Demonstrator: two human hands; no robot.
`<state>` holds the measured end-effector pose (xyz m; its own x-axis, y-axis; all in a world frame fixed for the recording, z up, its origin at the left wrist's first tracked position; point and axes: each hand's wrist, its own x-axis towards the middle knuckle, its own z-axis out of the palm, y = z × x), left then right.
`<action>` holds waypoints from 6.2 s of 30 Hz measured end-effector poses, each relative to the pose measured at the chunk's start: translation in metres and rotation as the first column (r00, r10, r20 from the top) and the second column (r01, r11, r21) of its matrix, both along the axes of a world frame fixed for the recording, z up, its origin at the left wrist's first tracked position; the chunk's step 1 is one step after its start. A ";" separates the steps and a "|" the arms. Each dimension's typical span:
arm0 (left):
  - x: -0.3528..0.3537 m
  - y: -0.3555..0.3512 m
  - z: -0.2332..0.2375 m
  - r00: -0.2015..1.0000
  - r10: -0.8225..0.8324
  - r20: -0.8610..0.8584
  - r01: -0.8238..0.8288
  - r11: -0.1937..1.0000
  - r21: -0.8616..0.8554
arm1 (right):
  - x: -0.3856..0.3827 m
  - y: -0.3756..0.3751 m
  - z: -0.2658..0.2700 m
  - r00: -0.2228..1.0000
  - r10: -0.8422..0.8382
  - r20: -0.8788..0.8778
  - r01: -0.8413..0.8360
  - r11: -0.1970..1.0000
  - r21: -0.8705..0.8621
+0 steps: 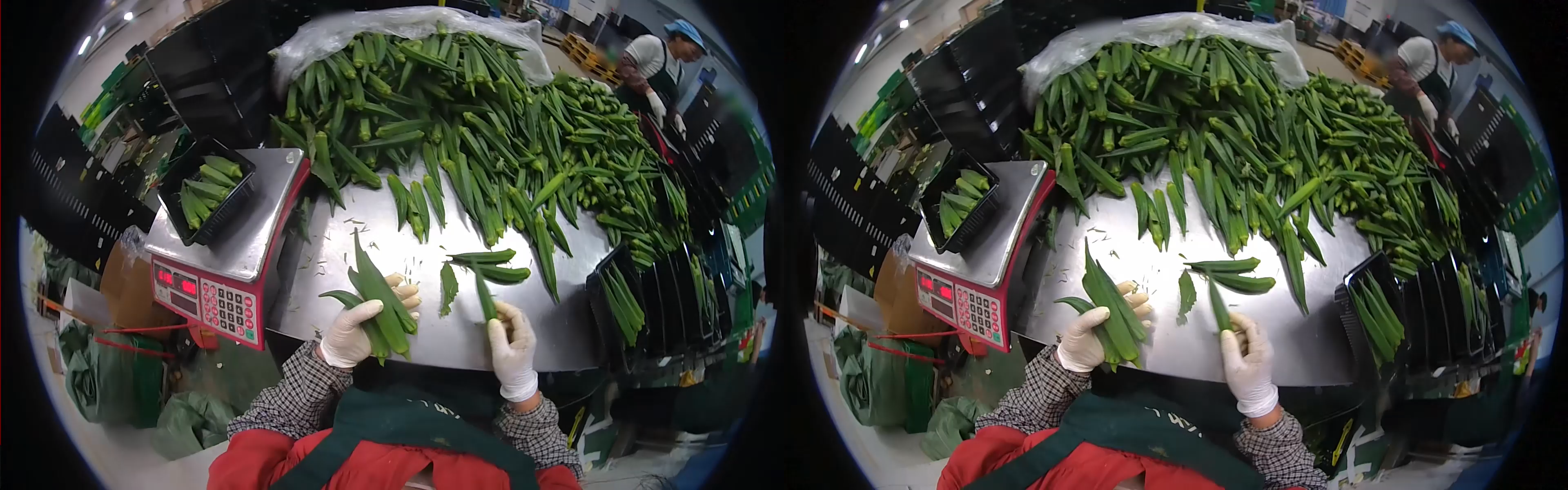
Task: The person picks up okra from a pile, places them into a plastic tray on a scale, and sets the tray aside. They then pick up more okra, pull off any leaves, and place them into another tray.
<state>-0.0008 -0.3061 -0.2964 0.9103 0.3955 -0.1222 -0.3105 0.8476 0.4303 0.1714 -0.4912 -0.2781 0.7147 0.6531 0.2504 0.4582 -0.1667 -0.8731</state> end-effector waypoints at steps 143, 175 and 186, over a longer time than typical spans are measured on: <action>-0.199 0.205 0.239 0.538 0.840 -0.075 -0.572 0.429 0.699 | -0.009 0.016 -0.019 0.924 0.383 0.008 -0.383 0.923 0.038; -0.142 0.221 0.193 0.406 0.830 -0.381 -0.204 0.489 0.848 | -0.017 0.020 -0.008 0.929 0.363 0.075 -0.364 0.931 0.007; -0.126 0.280 0.184 0.024 0.914 -0.406 0.397 0.364 0.842 | -0.012 0.016 -0.014 0.940 0.338 -0.046 -0.338 0.941 0.020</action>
<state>-0.1268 -0.0264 -0.1123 0.0666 0.9978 0.0068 0.7239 -0.0530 0.6879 0.1590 -0.4755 -0.2918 0.4636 0.8556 0.2303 0.4438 0.0007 -0.8961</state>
